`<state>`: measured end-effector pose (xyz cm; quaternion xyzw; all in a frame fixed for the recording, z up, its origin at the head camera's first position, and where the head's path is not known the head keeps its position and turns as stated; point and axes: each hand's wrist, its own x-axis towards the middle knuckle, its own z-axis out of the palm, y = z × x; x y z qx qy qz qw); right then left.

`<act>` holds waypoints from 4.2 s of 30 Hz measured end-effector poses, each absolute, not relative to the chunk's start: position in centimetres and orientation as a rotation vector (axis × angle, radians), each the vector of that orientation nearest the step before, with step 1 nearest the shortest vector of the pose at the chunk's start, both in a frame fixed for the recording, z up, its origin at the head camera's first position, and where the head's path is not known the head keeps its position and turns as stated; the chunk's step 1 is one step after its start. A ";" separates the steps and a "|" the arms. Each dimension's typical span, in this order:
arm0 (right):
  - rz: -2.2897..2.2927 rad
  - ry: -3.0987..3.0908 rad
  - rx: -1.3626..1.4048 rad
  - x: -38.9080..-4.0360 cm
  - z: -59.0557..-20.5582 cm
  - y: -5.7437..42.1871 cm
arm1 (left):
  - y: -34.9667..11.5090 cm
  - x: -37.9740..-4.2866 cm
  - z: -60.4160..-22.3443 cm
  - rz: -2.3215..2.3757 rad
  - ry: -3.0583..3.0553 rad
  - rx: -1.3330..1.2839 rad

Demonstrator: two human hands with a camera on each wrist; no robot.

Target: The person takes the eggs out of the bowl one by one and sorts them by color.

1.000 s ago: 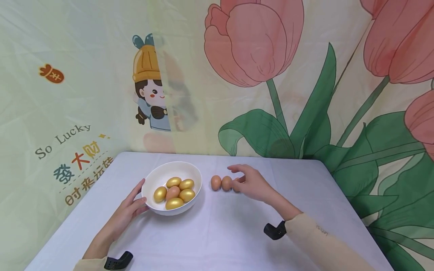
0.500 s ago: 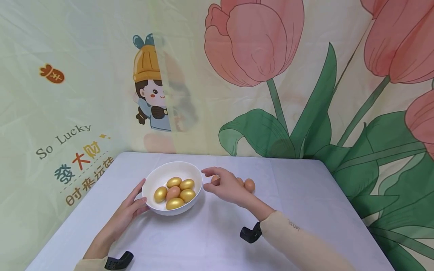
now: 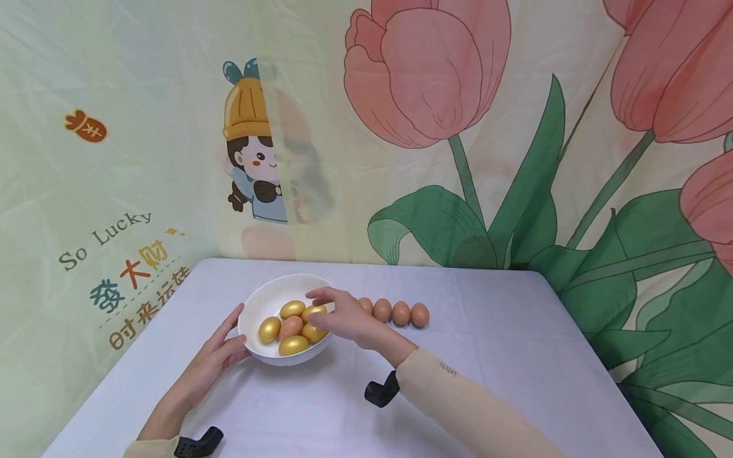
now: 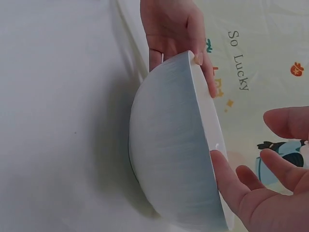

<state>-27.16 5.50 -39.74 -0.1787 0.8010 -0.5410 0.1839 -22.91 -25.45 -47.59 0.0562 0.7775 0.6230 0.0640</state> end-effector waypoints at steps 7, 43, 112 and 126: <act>-1.644 2.057 -0.474 -27.8 -40.4 3.3 | -25.5 -22.8 -47.5 1.870 2.358 0.164; -1.117 2.606 -0.666 -29.4 -43.1 -2.5 | -25.6 -22.8 -47.4 1.890 2.322 0.145; -1.611 2.449 -0.648 -25.3 -40.4 7.1 | -25.6 -22.7 -47.4 1.913 2.330 0.173; -1.702 2.622 -0.558 -24.1 -41.3 14.7 | -25.6 -22.8 -47.6 1.916 2.330 0.157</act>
